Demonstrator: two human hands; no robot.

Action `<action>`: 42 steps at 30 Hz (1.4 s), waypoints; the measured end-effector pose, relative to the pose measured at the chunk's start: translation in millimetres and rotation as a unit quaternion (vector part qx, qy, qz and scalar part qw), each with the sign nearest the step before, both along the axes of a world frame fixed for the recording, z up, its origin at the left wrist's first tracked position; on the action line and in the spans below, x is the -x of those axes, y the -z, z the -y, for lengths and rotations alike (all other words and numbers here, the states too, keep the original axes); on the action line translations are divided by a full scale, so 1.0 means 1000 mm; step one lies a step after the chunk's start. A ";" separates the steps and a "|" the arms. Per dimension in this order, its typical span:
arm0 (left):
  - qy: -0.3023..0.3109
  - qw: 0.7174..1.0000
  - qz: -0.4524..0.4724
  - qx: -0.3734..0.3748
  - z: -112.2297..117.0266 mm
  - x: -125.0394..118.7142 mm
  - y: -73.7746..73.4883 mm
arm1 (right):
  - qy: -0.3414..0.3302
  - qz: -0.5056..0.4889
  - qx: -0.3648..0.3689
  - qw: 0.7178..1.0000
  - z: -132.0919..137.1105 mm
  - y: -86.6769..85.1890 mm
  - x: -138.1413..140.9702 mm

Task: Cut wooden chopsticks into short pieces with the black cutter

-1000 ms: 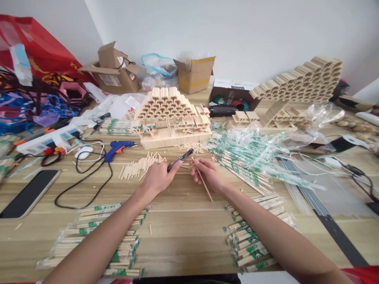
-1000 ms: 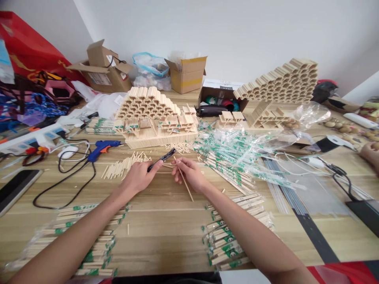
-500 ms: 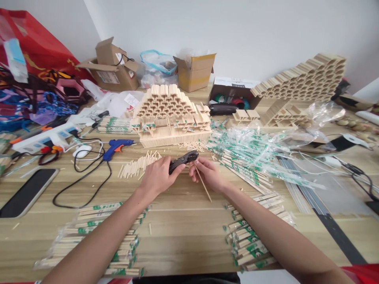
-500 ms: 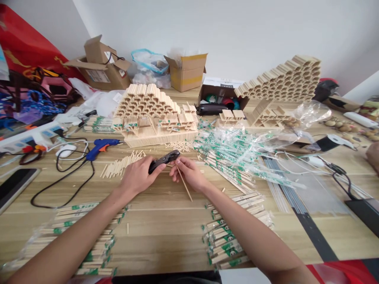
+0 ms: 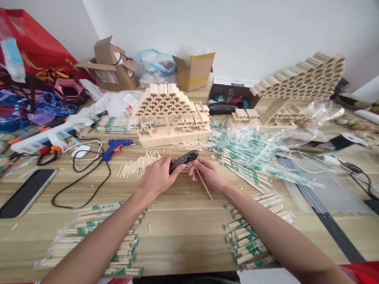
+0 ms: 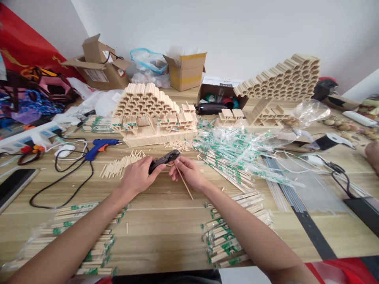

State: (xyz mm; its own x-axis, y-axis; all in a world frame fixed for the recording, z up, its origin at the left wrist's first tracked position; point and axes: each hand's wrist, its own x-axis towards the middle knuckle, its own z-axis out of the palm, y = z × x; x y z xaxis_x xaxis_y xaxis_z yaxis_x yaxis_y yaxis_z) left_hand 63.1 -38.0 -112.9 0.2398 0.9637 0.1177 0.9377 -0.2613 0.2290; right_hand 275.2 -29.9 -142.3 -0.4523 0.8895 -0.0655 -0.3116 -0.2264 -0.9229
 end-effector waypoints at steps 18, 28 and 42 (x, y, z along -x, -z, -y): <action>0.002 1.000 -0.025 0.002 0.000 0.001 -0.003 | -0.004 0.009 -0.011 1.000 -0.001 0.002 0.001; 0.010 1.000 -0.021 -0.017 -0.001 0.002 0.003 | -0.003 0.007 0.012 1.000 -0.001 0.003 0.000; 0.012 0.999 -0.022 -0.022 0.000 -0.001 0.003 | -0.024 -0.031 0.031 0.999 -0.002 0.007 -0.003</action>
State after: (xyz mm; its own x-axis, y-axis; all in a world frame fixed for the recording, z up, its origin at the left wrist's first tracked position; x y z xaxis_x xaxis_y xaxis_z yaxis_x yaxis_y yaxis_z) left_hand 64.0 -37.7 -115.6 0.2683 0.9517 0.1489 0.9401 -0.2925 0.1752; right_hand 277.7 -27.6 -149.2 -0.4986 0.8620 -0.0915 -0.3546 -0.2991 -0.8859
